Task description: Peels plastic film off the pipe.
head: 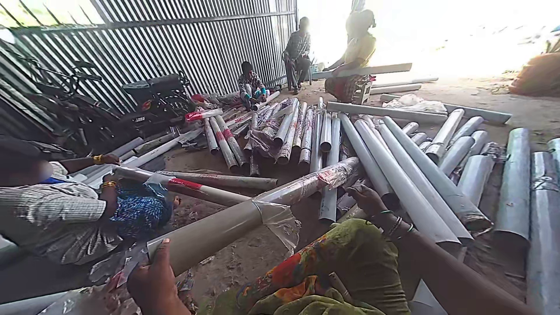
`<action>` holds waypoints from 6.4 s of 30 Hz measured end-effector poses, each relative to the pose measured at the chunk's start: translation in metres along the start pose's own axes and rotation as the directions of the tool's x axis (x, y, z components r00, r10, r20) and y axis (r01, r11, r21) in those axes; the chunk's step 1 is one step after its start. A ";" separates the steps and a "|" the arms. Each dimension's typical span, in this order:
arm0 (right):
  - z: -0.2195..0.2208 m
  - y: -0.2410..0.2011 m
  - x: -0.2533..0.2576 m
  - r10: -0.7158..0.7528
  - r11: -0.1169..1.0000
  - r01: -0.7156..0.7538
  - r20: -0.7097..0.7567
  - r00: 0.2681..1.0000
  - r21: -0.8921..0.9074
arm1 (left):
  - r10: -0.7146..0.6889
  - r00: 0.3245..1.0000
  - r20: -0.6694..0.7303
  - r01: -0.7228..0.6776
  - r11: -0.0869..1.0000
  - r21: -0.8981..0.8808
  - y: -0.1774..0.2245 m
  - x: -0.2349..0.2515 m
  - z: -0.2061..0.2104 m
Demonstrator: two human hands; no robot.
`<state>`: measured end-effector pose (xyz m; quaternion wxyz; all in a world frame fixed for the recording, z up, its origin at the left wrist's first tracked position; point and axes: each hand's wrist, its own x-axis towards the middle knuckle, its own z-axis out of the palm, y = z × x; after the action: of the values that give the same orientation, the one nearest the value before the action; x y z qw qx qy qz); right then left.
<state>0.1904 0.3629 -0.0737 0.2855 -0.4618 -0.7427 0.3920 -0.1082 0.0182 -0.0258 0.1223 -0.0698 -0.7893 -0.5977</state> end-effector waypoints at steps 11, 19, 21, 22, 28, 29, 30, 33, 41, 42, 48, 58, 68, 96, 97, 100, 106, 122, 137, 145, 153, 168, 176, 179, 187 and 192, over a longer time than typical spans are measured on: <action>0.096 -0.104 -0.004 -0.150 0.931 0.282 0.462 0.874 -0.230 | -0.012 0.999 0.032 0.010 0.998 0.054 -0.010 0.014 0.002; 0.166 -0.147 -0.002 -0.314 0.800 0.529 0.554 0.771 -0.283 | 0.002 1.000 0.016 -0.003 1.000 0.029 -0.008 0.013 0.002; 0.174 -0.152 -0.004 -0.285 0.775 0.535 0.570 0.770 -0.336 | -0.004 1.000 0.012 0.004 1.000 0.031 -0.008 0.012 0.002; 0.176 -0.154 -0.005 -0.277 0.774 0.530 0.568 0.775 -0.346 | -0.011 1.000 0.012 0.011 0.999 0.032 -0.007 0.012 0.002; 0.175 -0.151 -0.001 -0.228 0.797 0.479 0.550 0.803 -0.368 | -0.019 1.000 0.017 0.019 0.999 0.035 -0.007 0.013 0.002; 0.174 -0.151 -0.001 -0.228 0.796 0.481 0.555 0.800 -0.367 | -0.021 1.000 0.019 0.021 0.999 0.040 -0.007 0.013 0.002; 0.173 -0.152 -0.001 -0.222 0.794 0.484 0.566 0.794 -0.368 | -0.023 1.000 0.020 0.023 0.999 0.043 -0.007 0.013 0.002; 0.172 -0.157 0.001 -0.187 0.787 0.489 0.610 0.770 -0.375 | -0.016 1.000 0.020 0.015 0.999 0.051 -0.008 0.014 0.002; 0.175 -0.156 0.001 -0.182 0.837 0.438 0.586 0.789 -0.329 | -0.023 0.999 0.030 0.022 0.999 0.033 -0.010 0.014 0.002; 0.175 -0.156 -0.001 -0.171 0.829 0.436 0.585 0.793 -0.350 | -0.024 0.999 0.029 0.023 0.999 0.028 -0.010 0.014 0.002; 0.175 -0.164 0.003 -0.100 0.802 0.459 0.671 0.735 -0.382 | -0.032 0.999 0.037 0.030 0.998 0.050 -0.007 0.013 0.000; 0.172 -0.153 0.022 -0.198 0.905 0.408 0.727 0.657 -0.122 | -0.042 0.998 0.036 0.040 0.998 0.057 -0.006 0.011 0.000; 0.166 -0.122 0.025 -0.225 0.869 0.465 0.702 0.675 -0.169 | -0.012 1.000 0.011 0.012 1.000 -0.003 -0.009 0.009 0.001; 0.120 -0.063 0.024 -0.167 0.829 0.452 0.626 0.762 -0.330 | 0.046 0.998 0.035 -0.047 0.999 0.021 -0.008 0.007 -0.005; 0.118 -0.062 0.022 -0.159 0.829 0.445 0.618 0.770 -0.340 | 0.044 0.998 0.039 -0.046 0.999 0.030 -0.007 0.006 -0.005; 0.111 -0.064 0.016 -0.131 0.825 0.422 0.599 0.790 -0.376 | 0.050 0.997 0.050 -0.053 0.997 0.054 -0.004 0.002 -0.008; 0.117 -0.064 0.018 -0.125 0.831 0.400 0.571 0.811 -0.386 | 0.051 0.996 0.070 -0.059 0.992 0.110 -0.001 0.001 -0.009; 0.095 -0.069 -0.013 -0.072 0.991 0.112 0.436 0.897 -0.067 | 0.084 0.993 0.077 -0.093 0.989 0.116 0.023 -0.022 -0.016; 0.106 -0.110 -0.059 0.036 0.844 0.195 0.415 0.909 -0.500 | 0.245 0.938 0.246 -0.258 0.966 0.021 0.035 -0.045 -0.041; 0.115 -0.111 -0.061 0.041 0.802 0.160 0.320 0.947 -0.576 | 0.267 0.933 0.239 -0.279 0.960 0.016 0.038 -0.051 -0.043; 0.117 -0.111 -0.064 0.027 0.753 0.246 0.403 0.915 -0.610 | 0.266 0.940 0.212 -0.271 0.962 -0.003 0.038 -0.052 -0.040; 0.117 -0.095 -0.041 -0.015 0.855 0.294 0.547 0.837 -0.427 | 0.257 0.949 0.182 -0.254 0.966 -0.039 0.032 -0.049 -0.036; 0.115 -0.087 -0.043 -0.090 0.913 0.291 0.554 0.828 -0.286 | 0.259 0.950 0.175 -0.258 0.966 -0.033 0.033 -0.051 -0.036; 0.115 -0.086 -0.044 -0.096 0.916 0.291 0.554 0.827 -0.276 | 0.256 0.951 0.172 -0.254 0.967 -0.033 0.033 -0.051 -0.036; 0.116 -0.085 -0.045 -0.088 0.923 0.277 0.554 0.828 -0.268 | 0.271 0.949 0.160 -0.273 0.962 -0.009 0.032 -0.050 -0.035; 0.116 -0.084 -0.046 -0.090 0.930 0.271 0.561 0.823 -0.248 | 0.301 0.941 0.152 -0.305 0.952 0.002 0.030 -0.049 -0.034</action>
<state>0.0795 0.2623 -0.0670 0.0230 -0.2986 -0.8866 0.3524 -0.0494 -0.0046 -0.0034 0.1539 -0.2338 -0.7835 -0.5547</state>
